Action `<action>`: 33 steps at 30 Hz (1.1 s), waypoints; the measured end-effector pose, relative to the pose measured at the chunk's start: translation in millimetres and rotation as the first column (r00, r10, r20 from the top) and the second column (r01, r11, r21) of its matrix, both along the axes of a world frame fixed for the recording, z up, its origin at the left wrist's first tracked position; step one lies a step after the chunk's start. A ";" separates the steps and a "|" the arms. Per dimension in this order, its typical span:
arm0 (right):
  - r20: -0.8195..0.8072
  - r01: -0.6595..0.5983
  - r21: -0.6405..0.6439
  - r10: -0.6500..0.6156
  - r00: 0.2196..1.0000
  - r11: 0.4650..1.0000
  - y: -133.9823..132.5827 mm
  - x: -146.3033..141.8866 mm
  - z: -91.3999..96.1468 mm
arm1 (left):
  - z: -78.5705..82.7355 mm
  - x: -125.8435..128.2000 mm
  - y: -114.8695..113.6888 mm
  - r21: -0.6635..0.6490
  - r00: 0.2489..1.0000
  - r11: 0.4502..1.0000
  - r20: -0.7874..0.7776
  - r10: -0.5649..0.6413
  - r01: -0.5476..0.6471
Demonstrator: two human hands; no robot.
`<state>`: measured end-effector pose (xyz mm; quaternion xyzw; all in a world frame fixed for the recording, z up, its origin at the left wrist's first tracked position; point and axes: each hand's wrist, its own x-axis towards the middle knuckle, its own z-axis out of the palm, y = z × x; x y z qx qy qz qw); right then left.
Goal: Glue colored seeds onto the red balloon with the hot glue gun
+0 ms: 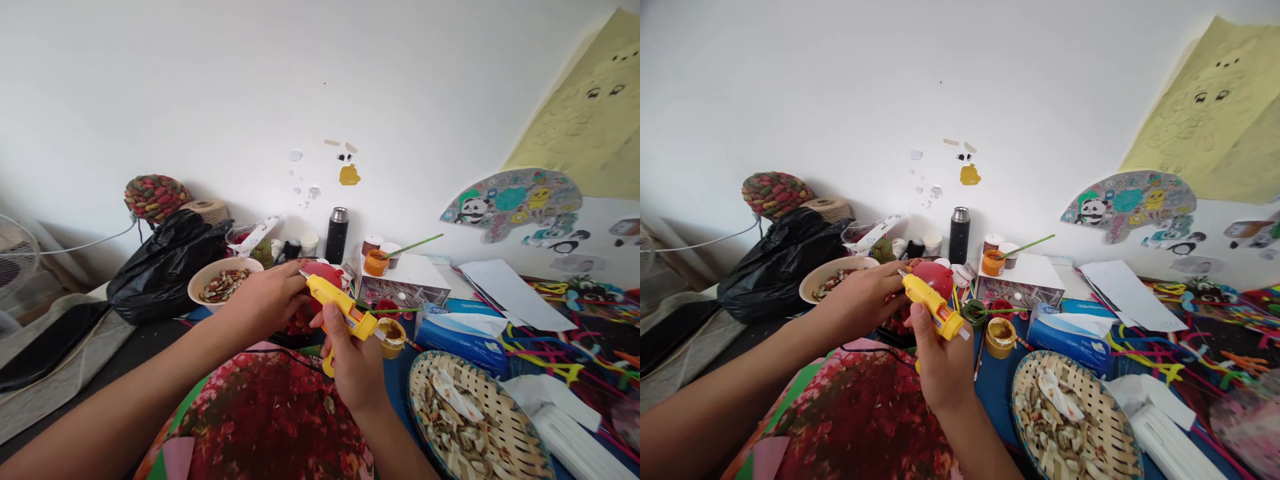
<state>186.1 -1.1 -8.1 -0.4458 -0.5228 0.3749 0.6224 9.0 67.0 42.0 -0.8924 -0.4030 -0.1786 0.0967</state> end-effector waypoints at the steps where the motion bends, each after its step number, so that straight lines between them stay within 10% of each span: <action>1: -0.004 0.000 0.000 0.000 1.000 1.000 0.0 -0.1 -0.2 | 0.8 1.2 -0.1 -0.005 1.000 1.000 -0.003 0.013 -0.013; 33: -0.066 0.007 -0.047 -0.010 0.998 0.999 0.1 -1.2 -2.9 | -18.2 -7.1 -4.1 0.039 0.991 0.996 0.106 -0.086 0.082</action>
